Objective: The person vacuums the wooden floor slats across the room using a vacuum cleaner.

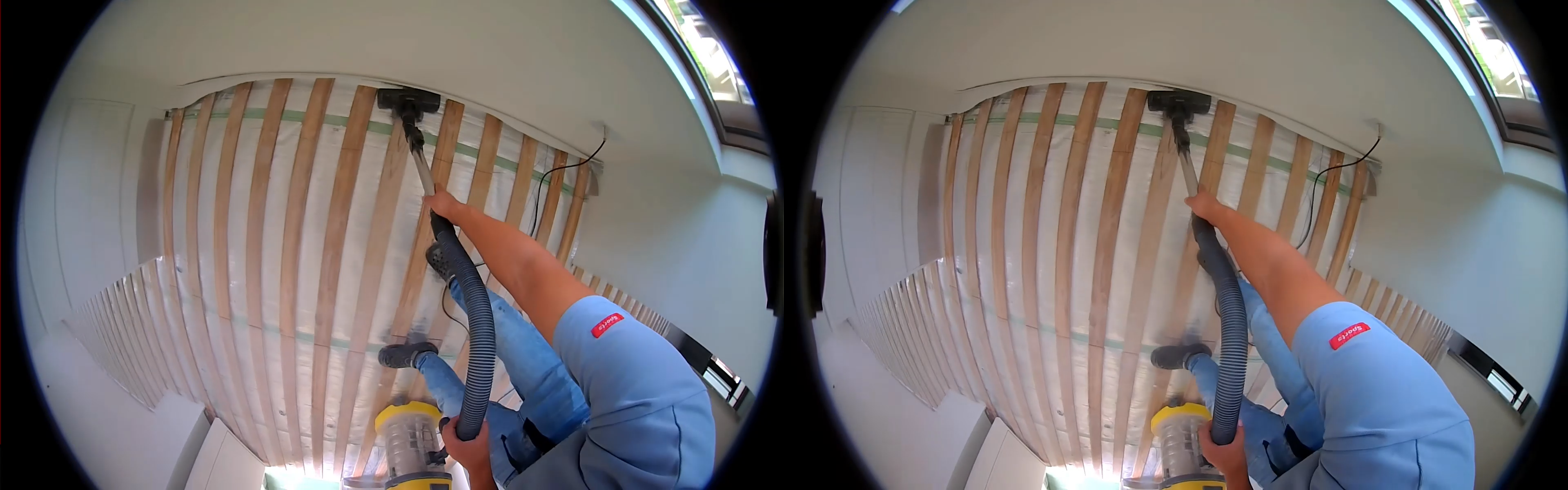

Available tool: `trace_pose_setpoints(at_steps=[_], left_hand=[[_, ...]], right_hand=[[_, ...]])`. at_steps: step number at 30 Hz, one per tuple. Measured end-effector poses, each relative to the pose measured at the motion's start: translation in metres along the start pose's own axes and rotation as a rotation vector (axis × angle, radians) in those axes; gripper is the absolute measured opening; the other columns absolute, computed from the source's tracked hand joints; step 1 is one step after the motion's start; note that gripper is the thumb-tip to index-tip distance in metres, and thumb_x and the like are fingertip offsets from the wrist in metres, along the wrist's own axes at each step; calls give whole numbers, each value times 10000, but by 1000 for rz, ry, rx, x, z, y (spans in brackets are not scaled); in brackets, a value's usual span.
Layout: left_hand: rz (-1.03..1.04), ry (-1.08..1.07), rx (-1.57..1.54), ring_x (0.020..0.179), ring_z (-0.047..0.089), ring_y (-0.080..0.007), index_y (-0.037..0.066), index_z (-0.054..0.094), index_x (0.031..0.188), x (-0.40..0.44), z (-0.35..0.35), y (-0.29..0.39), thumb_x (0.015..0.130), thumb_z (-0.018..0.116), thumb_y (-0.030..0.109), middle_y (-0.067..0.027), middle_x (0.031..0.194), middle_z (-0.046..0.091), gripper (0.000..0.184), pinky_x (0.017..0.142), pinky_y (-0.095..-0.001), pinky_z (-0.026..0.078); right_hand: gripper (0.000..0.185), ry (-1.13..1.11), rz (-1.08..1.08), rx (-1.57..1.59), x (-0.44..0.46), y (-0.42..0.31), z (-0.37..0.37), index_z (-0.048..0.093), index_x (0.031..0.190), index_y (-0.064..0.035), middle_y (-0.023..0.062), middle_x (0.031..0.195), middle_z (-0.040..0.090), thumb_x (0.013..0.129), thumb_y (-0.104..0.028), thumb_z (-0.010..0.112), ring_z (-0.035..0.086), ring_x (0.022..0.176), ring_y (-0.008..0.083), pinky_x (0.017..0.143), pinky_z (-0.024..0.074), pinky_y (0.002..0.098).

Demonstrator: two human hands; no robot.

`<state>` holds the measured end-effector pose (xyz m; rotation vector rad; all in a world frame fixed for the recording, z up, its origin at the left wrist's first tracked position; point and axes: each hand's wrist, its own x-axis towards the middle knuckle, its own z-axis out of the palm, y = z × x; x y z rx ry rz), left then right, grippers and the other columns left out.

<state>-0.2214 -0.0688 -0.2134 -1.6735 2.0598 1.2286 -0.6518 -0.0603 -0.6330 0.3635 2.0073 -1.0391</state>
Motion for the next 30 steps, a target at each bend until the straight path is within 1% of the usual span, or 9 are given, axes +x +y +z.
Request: trace_pose_setpoints(at_steps=[8, 16, 18, 19, 20, 22, 26, 27, 30], left_hand=[[-176, 33, -45, 850, 681, -317, 0, 641, 1046, -30, -54, -129, 596, 915, 176, -162, 931, 687, 556, 825, -415, 532], [-218, 158, -83, 929, 657, -294, -2, 607, 1133, -69, -139, -300, 634, 853, 84, -170, 1020, 662, 563, 836, -419, 525], [-405, 285, -476, 938, 647, -266, -46, 595, 1154, -80, -155, -352, 708, 850, 101, -169, 1037, 660, 534, 847, -398, 528], [-405, 326, -403, 941, 634, -246, -79, 576, 1174, -74, -179, -334, 808, 798, 77, -153, 1065, 657, 455, 855, -371, 530], [-418, 331, -411, 941, 634, -246, -79, 576, 1174, -82, -186, -362, 808, 798, 77, -153, 1065, 657, 455, 855, -371, 530], [-498, 419, -768, 936, 626, -232, -76, 582, 1151, -99, -191, -423, 859, 737, 21, -121, 1066, 648, 344, 866, -352, 527], [-636, 570, -864, 863, 604, -212, -49, 587, 1064, -122, -219, -449, 902, 669, 75, -94, 925, 617, 220, 834, -349, 503], [-691, 598, -871, 845, 590, -217, -19, 564, 1005, -122, -225, -443, 932, 635, 177, -85, 864, 562, 220, 842, -361, 489], [-786, 695, -1011, 815, 598, -199, -42, 566, 1032, -144, -228, -464, 922, 636, 154, -96, 877, 597, 235, 802, -342, 500]], right_hand=[[851, 12, -42, -328, -87, 93, 80, 308, 1507, -6, 235, 1123, 659, 790, -198, 724, 662, 959, 313, 846, 517, 423], [767, -10, 92, -213, -220, 169, 248, 345, 1426, 15, 187, 973, 643, 778, -140, 725, 658, 848, 293, 699, 543, 452], [799, -223, -71, -337, -275, 175, 285, 289, 1451, 12, 196, 974, 642, 797, -154, 718, 655, 842, 296, 705, 546, 452], [818, -163, 85, -215, -312, 163, 313, 265, 1460, 7, 204, 987, 644, 802, -161, 721, 657, 857, 305, 718, 548, 450], [837, -100, 233, -93, -341, 158, 342, 241, 1469, 2, 213, 999, 645, 806, -168, 723, 659, 871, 314, 730, 551, 449], [886, -69, 248, -210, -375, 195, 397, 193, 1491, -12, 236, 1054, 637, 809, -182, 732, 654, 943, 340, 797, 543, 470], [886, -115, 236, -276, -467, 233, 472, 237, 1496, -22, 248, 1202, 585, 796, -195, 751, 612, 1073, 349, 892, 508, 496], [845, -149, 214, -232, -482, 253, 487, 278, 1472, -19, 241, 1199, 582, 791, -186, 749, 611, 1062, 342, 884, 512, 487], [755, -196, 185, -240, -523, 274, 519, 344, 1420, -10, 220, 1156, 591, 793, -165, 733, 617, 1013, 321, 854, 524, 463]])
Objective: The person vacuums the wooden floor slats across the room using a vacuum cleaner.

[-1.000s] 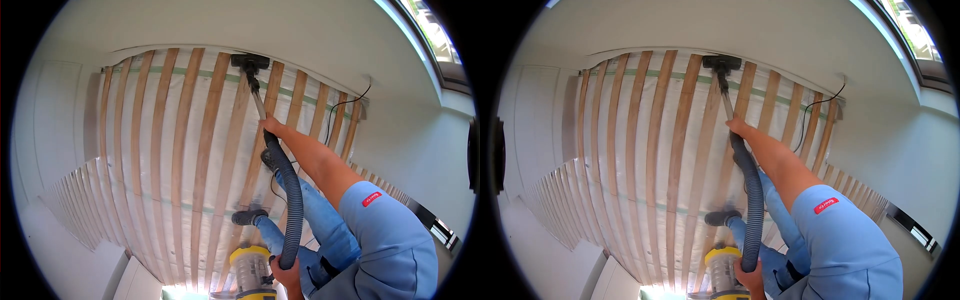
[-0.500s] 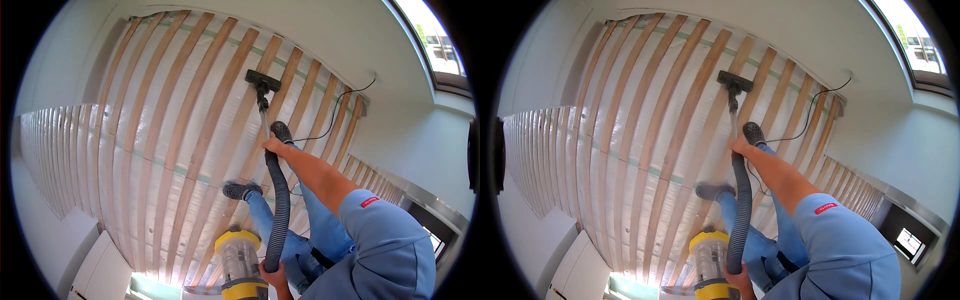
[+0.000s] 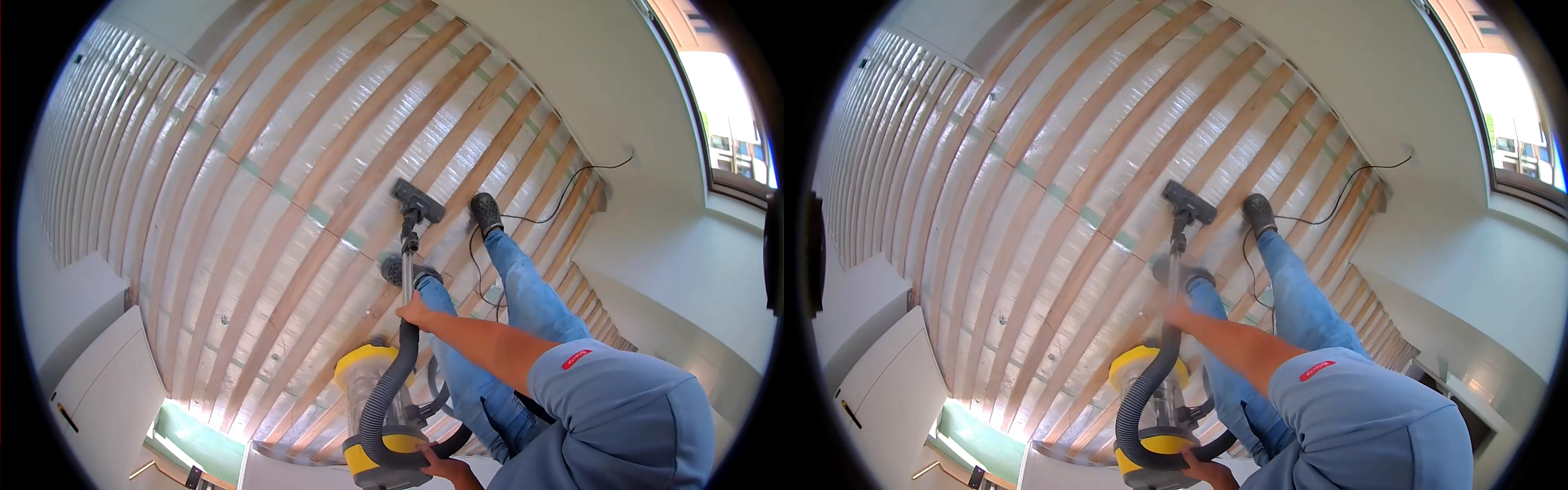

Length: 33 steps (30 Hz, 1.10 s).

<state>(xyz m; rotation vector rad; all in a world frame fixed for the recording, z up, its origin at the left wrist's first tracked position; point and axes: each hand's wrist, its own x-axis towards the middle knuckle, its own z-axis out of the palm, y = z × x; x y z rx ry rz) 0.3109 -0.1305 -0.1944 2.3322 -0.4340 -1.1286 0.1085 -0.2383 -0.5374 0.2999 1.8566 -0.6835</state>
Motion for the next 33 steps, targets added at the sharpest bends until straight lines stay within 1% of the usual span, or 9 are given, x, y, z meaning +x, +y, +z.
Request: trace_pose_setpoints(at_steps=[4, 5, 10, 14, 17, 19, 22, 26, 33], left_hand=[[-82, -20, -79, 861, 575, -204, 24, 564, 826, -2, -18, -16, 957, 628, 315, -83, 831, 568, 326, 887, -355, 466], [-93, -136, -129, 853, 579, -193, 25, 534, 1008, -3, -22, -17, 955, 622, 232, -63, 862, 579, 231, 866, -354, 468], [-101, -147, -196, 896, 568, -192, 41, 557, 966, -14, -2, -9, 966, 603, 231, -60, 886, 576, 196, 903, -365, 458], [-119, -117, -216, 898, 567, -201, 32, 556, 1006, -14, -3, -9, 962, 600, 184, -67, 900, 578, 165, 909, -369, 461], [-76, -156, -151, 907, 569, -206, 18, 559, 1038, -24, 11, -2, 950, 603, 132, -78, 929, 577, 151, 909, -370, 468], [-48, -200, -22, 921, 575, -209, 4, 559, 1059, -27, 22, 10, 935, 611, 89, -87, 977, 572, 160, 895, -370, 485], [-47, -225, 70, 932, 585, -208, -11, 559, 1079, -16, 36, 15, 918, 638, 64, -90, 1031, 565, 194, 866, -367, 507], [-73, -200, 113, 949, 592, -201, -26, 567, 1103, -12, 66, 24, 878, 710, 30, -97, 1042, 580, 273, 866, -337, 501], [164, -318, 474, 816, 643, -170, -37, 639, 1014, -24, 149, 49, 748, 794, 39, -78, 874, 683, 317, 789, -333, 518]], right_hand=[[593, -64, -55, 164, -43, -37, 23, 406, 1327, 3, 177, 1014, 613, 819, -121, 686, 636, 859, 270, 738, 545, 416], [531, -92, -57, 258, -50, -47, 30, 424, 1286, 5, 164, 965, 617, 828, -104, 668, 641, 797, 255, 691, 550, 404], [379, -94, 13, 477, -55, -89, 83, 409, 1161, -13, 160, 844, 599, 844, -48, 613, 636, 624, 249, 554, 547, 403], [447, 85, -127, 171, -24, -100, 108, 418, 1189, -5, 173, 882, 610, 824, -117, 651, 645, 695, 265, 631, 549, 410], [450, -71, -41, 86, -20, -131, 99, 462, 1168, 4, 176, 914, 622, 802, -148, 674, 648, 732, 273, 680, 547, 420], [636, -91, -57, 215, -1, -146, 112, 441, 1295, 51, 269, 1047, 645, 781, -214, 705, 666, 977, 374, 818, 542, 456], [619, 56, -28, 233, 11, -179, 130, 443, 1284, 52, 304, 1139, 646, 780, -216, 683, 653, 1075, 425, 926, 519, 474], [625, 180, -4, 168, 54, -227, 100, 424, 1297, 48, 321, 1181, 636, 791, -218, 677, 634, 1126, 450, 985, 498, 482], [457, 233, -162, 381, 184, -260, -66, 501, 1138, 37, 191, 917, 619, 758, -131, 691, 656, 808, 326, 708, 559, 452]])
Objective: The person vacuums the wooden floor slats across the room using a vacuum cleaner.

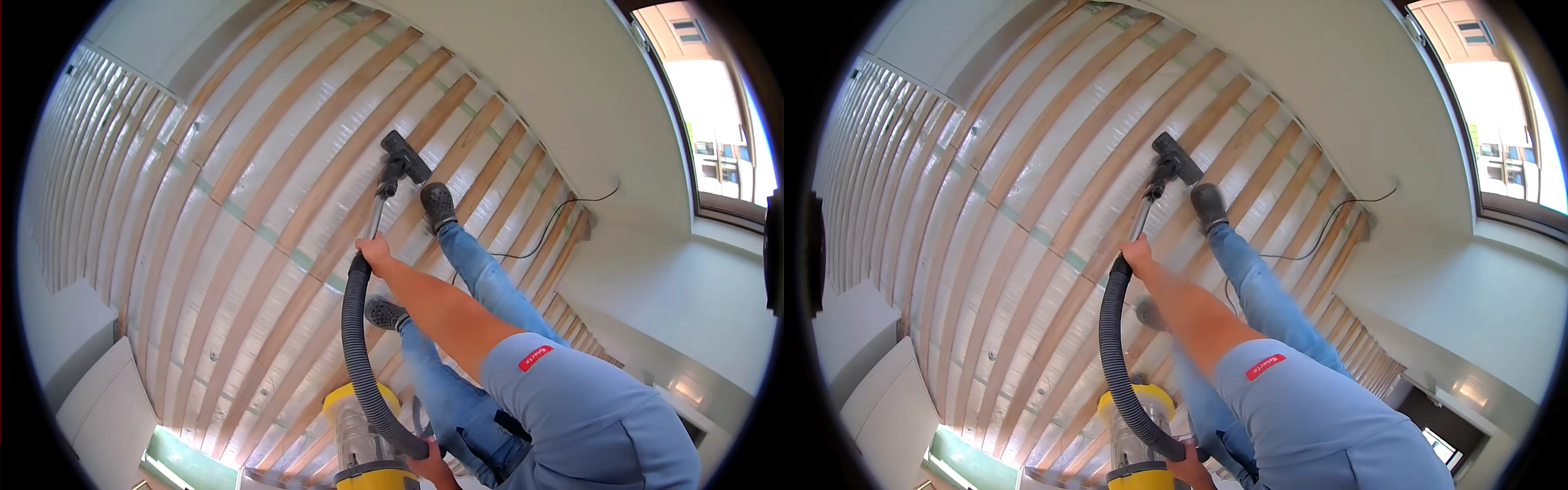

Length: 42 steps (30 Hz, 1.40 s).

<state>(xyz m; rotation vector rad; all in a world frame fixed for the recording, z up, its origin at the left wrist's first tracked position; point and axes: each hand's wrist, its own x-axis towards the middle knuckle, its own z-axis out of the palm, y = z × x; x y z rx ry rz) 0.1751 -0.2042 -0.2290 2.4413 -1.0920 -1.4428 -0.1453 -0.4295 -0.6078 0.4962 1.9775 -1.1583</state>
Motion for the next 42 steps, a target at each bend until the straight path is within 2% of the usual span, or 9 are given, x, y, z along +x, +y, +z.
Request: trace_pose_setpoints(at_steps=[2, 7, 15, 17, 21, 27, 33, 34, 42], left_hand=[[44, -23, 109, 734, 655, -188, -25, 654, 1009, 8, 22, 23, 708, 809, 65, -67, 764, 685, 351, 746, -346, 527], [50, -45, 139, 694, 644, -192, -12, 643, 967, -3, 121, 150, 712, 823, 93, -77, 758, 678, 329, 713, -361, 530], [193, -265, 218, 738, 673, -240, -22, 651, 1006, -35, 288, 228, 680, 883, 183, -119, 828, 701, 450, 750, -382, 535], [165, -278, 286, 758, 687, -267, -13, 659, 1025, -44, 311, 249, 664, 896, 229, -133, 857, 712, 494, 753, -396, 537], [261, -352, 476, 785, 708, -316, 3, 655, 1034, -62, 344, 297, 668, 895, 288, -149, 871, 719, 522, 747, -412, 539], [204, -315, 515, 764, 711, -309, 4, 661, 1044, -67, 338, 280, 671, 897, 278, -148, 873, 723, 519, 736, -399, 546], [160, -363, 175, 807, 691, -168, -29, 658, 1039, -73, 323, 277, 730, 852, 67, -91, 890, 714, 377, 774, -320, 545], [65, -368, 101, 898, 652, -164, -8, 660, 1021, -79, 324, 286, 733, 837, 50, -76, 928, 687, 342, 881, -330, 502], [106, -356, -3, 850, 622, -146, -37, 603, 1123, -86, 293, 261, 767, 780, -32, -62, 877, 658, 397, 874, -298, 507]], right_hand=[[421, -23, 21, 67, 41, -36, -35, 508, 1111, 32, 170, 880, 605, 758, -114, 684, 649, 757, 300, 670, 558, 446], [344, -35, 81, 276, 139, -131, -110, 522, 1079, 22, 166, 868, 611, 776, -71, 657, 647, 682, 282, 604, 560, 431], [377, -22, -26, 1, 352, -209, -251, 531, 1113, 30, 182, 844, 615, 779, -85, 665, 649, 674, 308, 573, 566, 463], [351, -82, 107, 174, 342, -279, -294, 531, 1088, 45, 208, 799, 613, 780, -65, 660, 661, 656, 339, 548, 576, 497], [411, -124, 132, -147, 353, -323, -360, 568, 1053, 46, 147, 851, 597, 718, -146, 709, 611, 672, 280, 571, 517, 454], [515, -130, 117, -30, 308, -313, -368, 488, 1243, 25, 171, 819, 619, 784, -113, 676, 638, 643, 275, 546, 575, 440], [564, -193, -7, -378, 289, -266, -359, 457, 1287, 31, 172, 817, 643, 795, -128, 682, 663, 642, 264, 579, 566, 429], [570, -229, 31, -349, 274, -267, -355, 457, 1288, 36, 168, 812, 645, 798, -141, 688, 667, 645, 262, 582, 561, 425], [535, -284, -96, -351, 189, -203, -320, 458, 1263, 35, 144, 799, 633, 828, -169, 694, 661, 649, 248, 552, 540, 415]])
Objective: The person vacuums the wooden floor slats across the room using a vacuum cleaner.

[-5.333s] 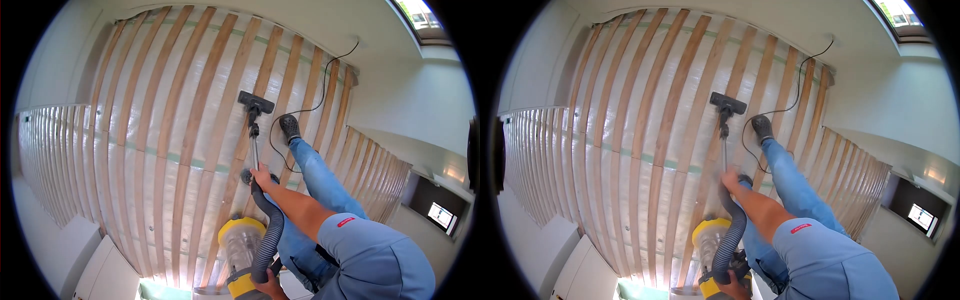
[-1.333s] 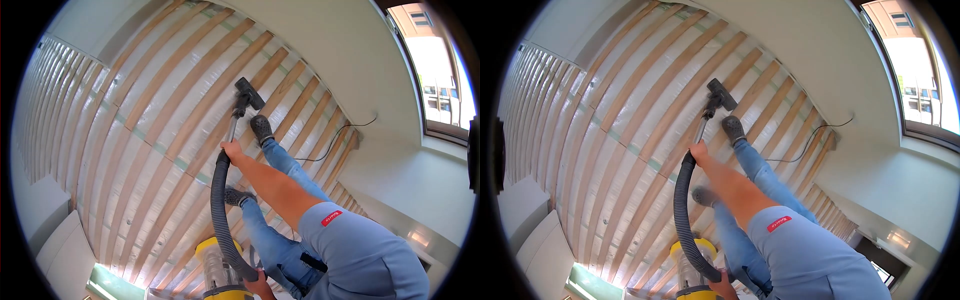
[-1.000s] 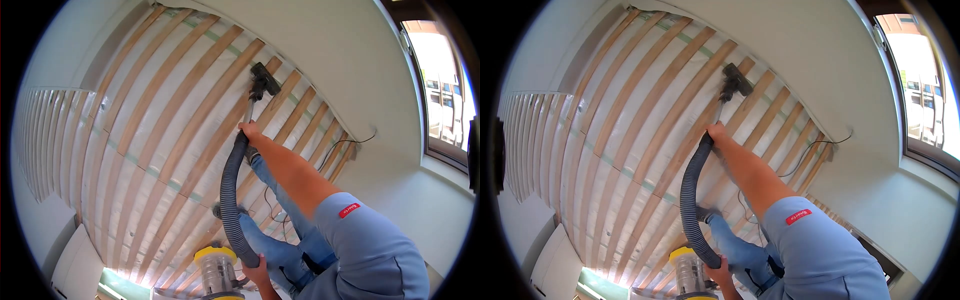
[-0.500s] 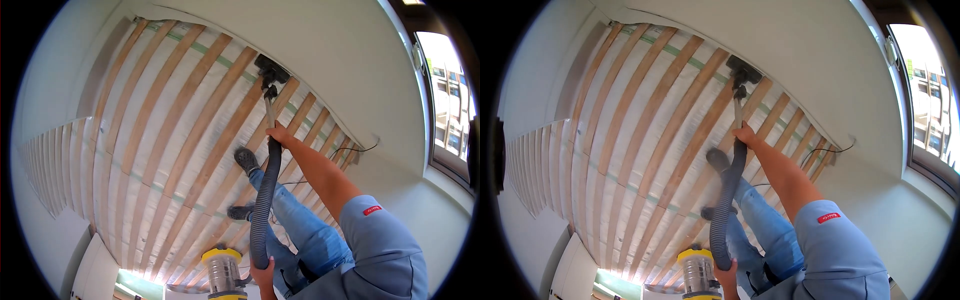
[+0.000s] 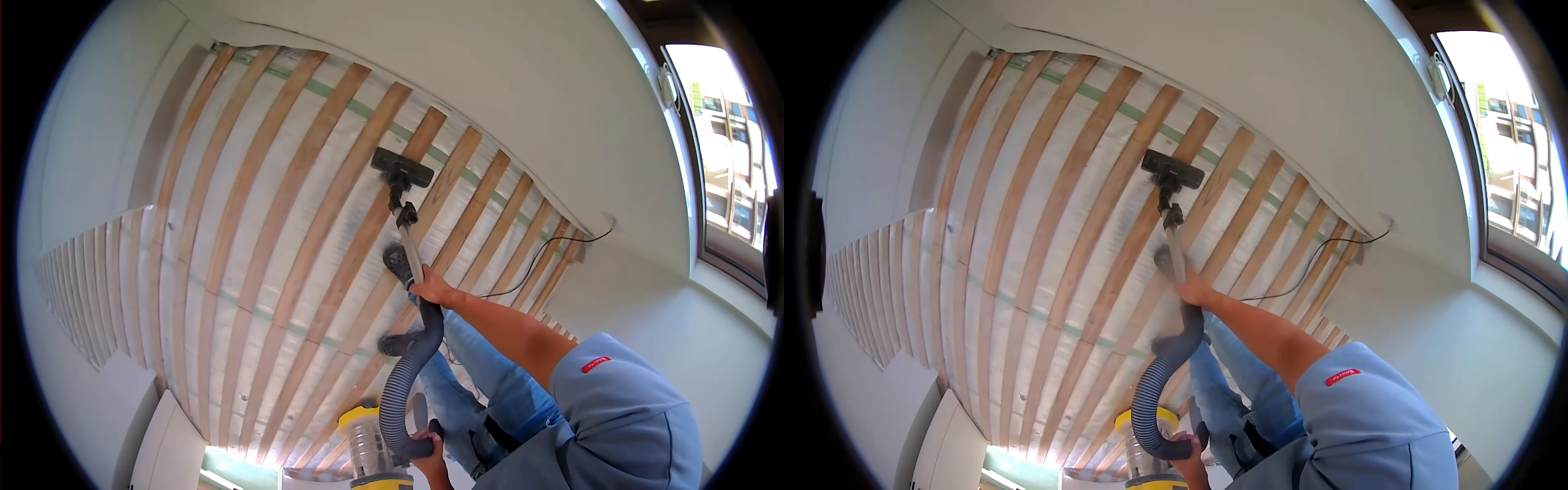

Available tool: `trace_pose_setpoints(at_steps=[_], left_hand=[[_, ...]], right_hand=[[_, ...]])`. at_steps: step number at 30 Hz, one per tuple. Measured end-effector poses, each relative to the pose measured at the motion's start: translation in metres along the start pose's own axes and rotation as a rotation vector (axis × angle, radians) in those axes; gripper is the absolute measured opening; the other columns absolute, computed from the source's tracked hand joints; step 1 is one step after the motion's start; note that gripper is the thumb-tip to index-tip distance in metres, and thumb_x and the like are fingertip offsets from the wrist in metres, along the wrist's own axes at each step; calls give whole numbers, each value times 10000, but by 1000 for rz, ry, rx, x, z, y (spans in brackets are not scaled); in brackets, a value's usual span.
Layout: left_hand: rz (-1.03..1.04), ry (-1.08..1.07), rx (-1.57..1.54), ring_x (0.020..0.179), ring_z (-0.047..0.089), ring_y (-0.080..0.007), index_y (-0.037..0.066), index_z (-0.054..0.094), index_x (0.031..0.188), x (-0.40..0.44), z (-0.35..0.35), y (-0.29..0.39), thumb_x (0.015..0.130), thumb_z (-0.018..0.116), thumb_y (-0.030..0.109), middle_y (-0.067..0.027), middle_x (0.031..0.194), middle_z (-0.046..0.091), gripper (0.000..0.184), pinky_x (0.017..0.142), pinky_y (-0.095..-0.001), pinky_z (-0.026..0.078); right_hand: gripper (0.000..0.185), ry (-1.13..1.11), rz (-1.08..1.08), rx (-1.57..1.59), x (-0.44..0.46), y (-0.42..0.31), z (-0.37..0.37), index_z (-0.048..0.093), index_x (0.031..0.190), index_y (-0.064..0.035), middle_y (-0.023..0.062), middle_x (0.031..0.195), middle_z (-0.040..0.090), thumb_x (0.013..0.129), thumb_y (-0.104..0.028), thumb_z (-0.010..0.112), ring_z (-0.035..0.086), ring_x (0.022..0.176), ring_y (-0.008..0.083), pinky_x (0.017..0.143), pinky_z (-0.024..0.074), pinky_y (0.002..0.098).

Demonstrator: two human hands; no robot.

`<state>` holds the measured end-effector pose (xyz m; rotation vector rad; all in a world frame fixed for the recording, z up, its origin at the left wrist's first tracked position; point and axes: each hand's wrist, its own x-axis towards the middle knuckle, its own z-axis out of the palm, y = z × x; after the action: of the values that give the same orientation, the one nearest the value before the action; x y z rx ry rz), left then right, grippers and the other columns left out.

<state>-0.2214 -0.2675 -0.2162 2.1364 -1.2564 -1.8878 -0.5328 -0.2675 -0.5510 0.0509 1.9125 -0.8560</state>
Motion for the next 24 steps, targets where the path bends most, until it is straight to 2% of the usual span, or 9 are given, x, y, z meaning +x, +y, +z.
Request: trace_pose_setpoints(at_steps=[5, 7, 8, 9, 12, 14, 18, 21, 24], left_hand=[[-64, 33, -148, 910, 630, -168, -15, 633, 1065, -7, -15, -15, 775, 785, 4, -65, 911, 669, 328, 898, -317, 507], [55, -49, 239, 958, 639, -175, 5, 659, 988, -6, -25, -27, 778, 791, 30, -68, 949, 682, 249, 914, -326, 506], [-57, 12, 121, 984, 643, -174, 15, 666, 937, -8, -23, -30, 776, 791, 40, -70, 959, 689, 206, 928, -332, 502], [-52, 21, -66, 936, 656, -186, -3, 658, 956, -3, -27, -57, 772, 790, 43, -83, 955, 696, 232, 880, -336, 516], [-106, 129, 89, 873, 667, -210, -13, 647, 994, 12, -16, -33, 740, 827, 75, -112, 956, 701, 323, 822, -354, 529], [-90, 170, 421, 828, 673, -238, -14, 636, 1044, 24, 5, 24, 704, 879, 154, -141, 962, 700, 451, 779, -376, 533], [-6, 130, 452, 821, 681, -295, -1, 631, 1076, 44, 40, 28, 661, 921, 231, -162, 949, 697, 557, 780, -399, 530], [47, 102, 400, 815, 681, -332, 8, 634, 1069, 44, 63, 30, 671, 920, 243, -167, 935, 697, 544, 772, -406, 523], [-85, 56, 317, 824, 687, -306, 27, 638, 1051, 38, 67, 34, 691, 910, 244, -148, 904, 705, 501, 767, -399, 520]], right_hand=[[552, -167, 121, 276, -17, -36, -14, 424, 1339, 8, 122, 762, 599, 844, -95, 647, 635, 626, 239, 518, 545, 403], [543, -81, 13, 326, -24, -59, -16, 427, 1353, -11, 123, 747, 587, 846, -53, 620, 623, 600, 239, 502, 550, 398], [542, -56, -24, 338, -25, -69, -17, 428, 1357, -18, 124, 742, 583, 847, -40, 611, 618, 591, 238, 497, 552, 396], [544, -16, -15, 379, -14, -83, -24, 428, 1365, -21, 126, 739, 583, 850, -31, 603, 616, 579, 238, 492, 551, 392], [478, 37, 54, 464, 30, -134, -47, 449, 1319, -15, 124, 731, 586, 860, -22, 584, 612, 568, 234, 496, 546, 391], [409, 108, -51, 468, 98, -132, -53, 464, 1240, -33, 120, 755, 558, 855, -39, 601, 610, 613, 243, 528, 548, 411], [383, 148, -34, 402, 180, -150, -74, 465, 1185, -28, 134, 793, 559, 845, -72, 637, 610, 616, 255, 509, 585, 432], [371, 135, 4, 369, 170, -171, -74, 475, 1163, -21, 139, 786, 564, 842, -91, 647, 615, 617, 254, 508, 584, 431], [357, 102, 28, 310, 131, -175, -77, 488, 1142, -13, 140, 776, 567, 840, -109, 652, 617, 606, 251, 509, 575, 429]])
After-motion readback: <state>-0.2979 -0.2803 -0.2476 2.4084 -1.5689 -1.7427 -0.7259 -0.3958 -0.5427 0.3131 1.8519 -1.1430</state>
